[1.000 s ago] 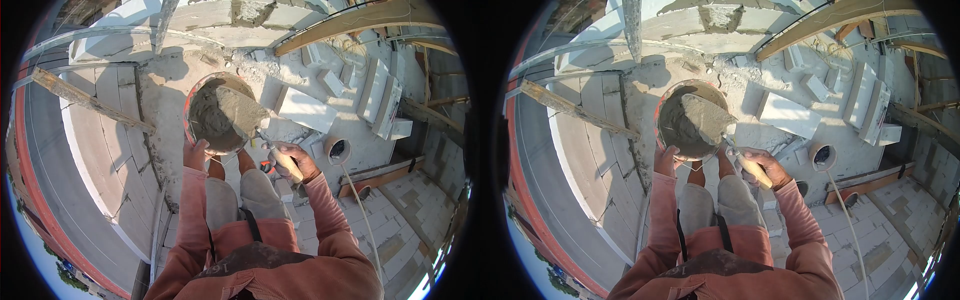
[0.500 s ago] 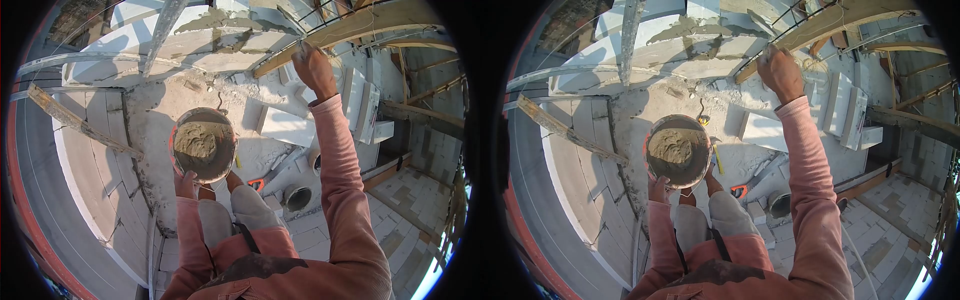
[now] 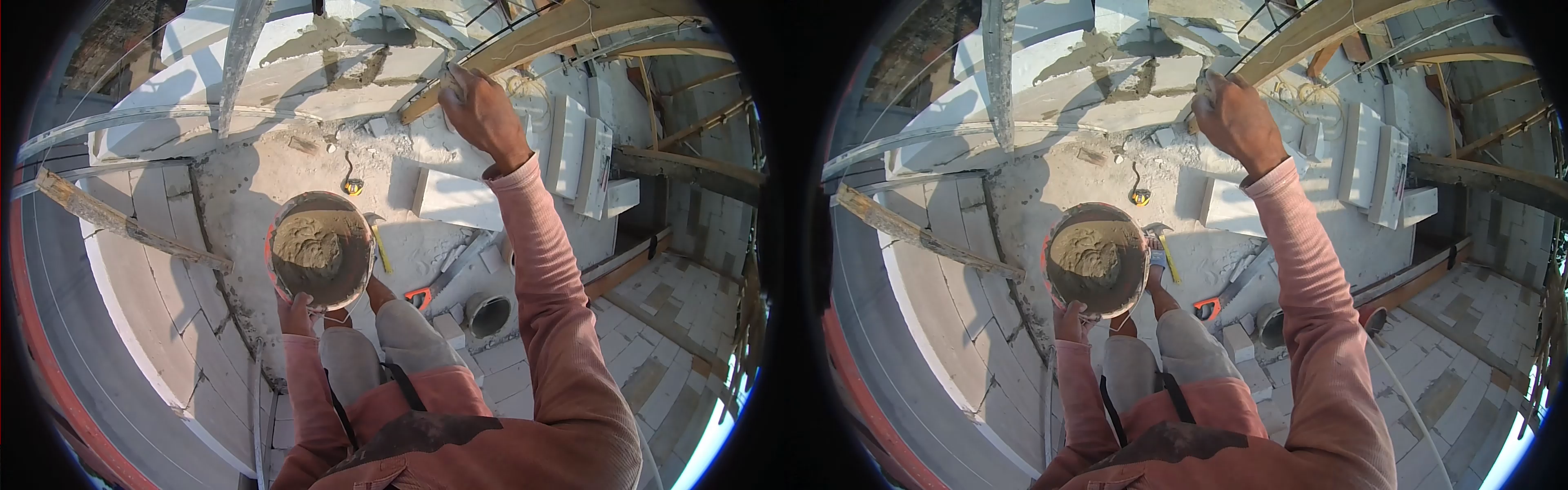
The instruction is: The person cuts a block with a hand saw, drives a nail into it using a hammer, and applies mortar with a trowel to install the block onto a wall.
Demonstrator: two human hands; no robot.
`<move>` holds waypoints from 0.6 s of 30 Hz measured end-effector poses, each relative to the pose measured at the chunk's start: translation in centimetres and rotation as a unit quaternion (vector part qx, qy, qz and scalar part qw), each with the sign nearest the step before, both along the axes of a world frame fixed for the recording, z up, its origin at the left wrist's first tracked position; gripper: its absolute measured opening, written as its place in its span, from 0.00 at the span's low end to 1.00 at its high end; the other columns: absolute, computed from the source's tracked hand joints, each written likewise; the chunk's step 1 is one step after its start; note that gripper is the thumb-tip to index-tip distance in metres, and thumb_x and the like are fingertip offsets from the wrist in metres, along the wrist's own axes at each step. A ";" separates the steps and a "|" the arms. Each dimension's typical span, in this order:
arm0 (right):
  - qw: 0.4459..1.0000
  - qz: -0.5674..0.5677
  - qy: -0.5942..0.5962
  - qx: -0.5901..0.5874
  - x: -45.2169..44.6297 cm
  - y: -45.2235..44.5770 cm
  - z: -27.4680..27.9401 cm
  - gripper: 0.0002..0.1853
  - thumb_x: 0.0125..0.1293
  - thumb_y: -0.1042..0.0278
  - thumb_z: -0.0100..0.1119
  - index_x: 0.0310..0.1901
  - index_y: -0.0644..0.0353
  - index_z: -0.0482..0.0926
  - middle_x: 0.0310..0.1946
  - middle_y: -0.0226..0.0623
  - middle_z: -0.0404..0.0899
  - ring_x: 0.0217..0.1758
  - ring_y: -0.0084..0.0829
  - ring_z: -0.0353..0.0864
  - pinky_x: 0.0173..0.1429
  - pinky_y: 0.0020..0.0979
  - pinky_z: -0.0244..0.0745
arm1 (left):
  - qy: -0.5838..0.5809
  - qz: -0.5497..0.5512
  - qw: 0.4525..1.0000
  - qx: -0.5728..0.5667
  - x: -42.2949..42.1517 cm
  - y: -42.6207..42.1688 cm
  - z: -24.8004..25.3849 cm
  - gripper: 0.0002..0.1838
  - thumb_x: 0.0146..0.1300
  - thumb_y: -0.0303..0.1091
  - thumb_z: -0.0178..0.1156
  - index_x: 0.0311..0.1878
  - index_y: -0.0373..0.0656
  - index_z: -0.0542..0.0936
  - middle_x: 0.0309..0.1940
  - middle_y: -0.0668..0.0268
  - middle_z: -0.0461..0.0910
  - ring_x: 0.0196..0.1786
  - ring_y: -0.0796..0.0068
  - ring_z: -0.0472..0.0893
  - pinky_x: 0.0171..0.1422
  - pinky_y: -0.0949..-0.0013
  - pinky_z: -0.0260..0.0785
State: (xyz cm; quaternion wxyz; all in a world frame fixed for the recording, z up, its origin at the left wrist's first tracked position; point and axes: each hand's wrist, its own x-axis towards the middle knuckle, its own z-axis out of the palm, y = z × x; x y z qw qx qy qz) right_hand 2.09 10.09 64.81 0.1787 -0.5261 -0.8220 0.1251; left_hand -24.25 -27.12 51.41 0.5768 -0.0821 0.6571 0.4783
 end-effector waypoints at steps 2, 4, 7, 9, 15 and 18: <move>0.998 -0.059 -0.002 -0.036 0.8 0.4 -0.5 0.19 0.65 0.61 0.56 0.46 0.72 0.79 0.38 0.64 0.82 0.45 0.62 0.83 0.52 0.52 0.79 | 0.002 -0.006 1.000 -0.011 -0.1 -0.3 -0.5 0.39 0.56 0.18 0.52 0.74 0.51 0.62 0.51 0.63 0.76 0.45 0.65 0.81 0.42 0.58 0.82; 0.993 -0.102 -0.004 -0.067 1.4 0.9 -0.8 0.18 0.65 0.61 0.55 0.45 0.71 0.79 0.34 0.62 0.81 0.39 0.59 0.83 0.48 0.50 0.78 | 0.007 -0.006 1.000 -0.017 0.1 0.2 -0.2 0.39 0.55 0.18 0.52 0.74 0.51 0.62 0.50 0.64 0.76 0.44 0.66 0.81 0.42 0.59 0.81; 0.989 -0.118 -0.008 -0.089 1.7 1.4 -1.2 0.16 0.67 0.61 0.53 0.43 0.69 0.79 0.24 0.54 0.80 0.25 0.48 0.83 0.38 0.44 0.77 | 0.003 -0.009 1.000 -0.018 0.4 0.6 0.3 0.39 0.55 0.18 0.53 0.74 0.51 0.62 0.50 0.64 0.76 0.43 0.67 0.81 0.42 0.60 0.81; 0.993 -0.093 -0.011 -0.078 1.4 1.1 -1.0 0.17 0.68 0.60 0.53 0.43 0.69 0.79 0.20 0.48 0.78 0.20 0.40 0.81 0.33 0.40 0.77 | 0.002 -0.010 1.000 -0.022 0.6 1.0 0.9 0.39 0.55 0.18 0.52 0.73 0.50 0.62 0.50 0.64 0.76 0.43 0.68 0.81 0.41 0.60 0.81; 0.892 -0.156 0.266 -0.330 0.9 -6.0 4.8 0.18 0.68 0.62 0.56 0.50 0.69 0.80 0.35 0.41 0.82 0.25 0.30 0.81 0.28 0.31 0.76 | 0.027 0.009 0.999 0.037 1.5 2.1 -0.3 0.35 0.55 0.18 0.52 0.70 0.42 0.64 0.47 0.60 0.78 0.40 0.65 0.84 0.39 0.61 0.84; 0.776 -0.172 0.381 -0.472 2.9 -10.7 5.1 0.21 0.67 0.61 0.59 0.57 0.66 0.79 0.34 0.34 0.80 0.22 0.22 0.78 0.24 0.25 0.72 | 0.065 -0.063 0.996 0.014 0.9 2.7 -1.3 0.33 0.56 0.18 0.51 0.69 0.40 0.65 0.47 0.59 0.79 0.41 0.66 0.85 0.37 0.62 0.85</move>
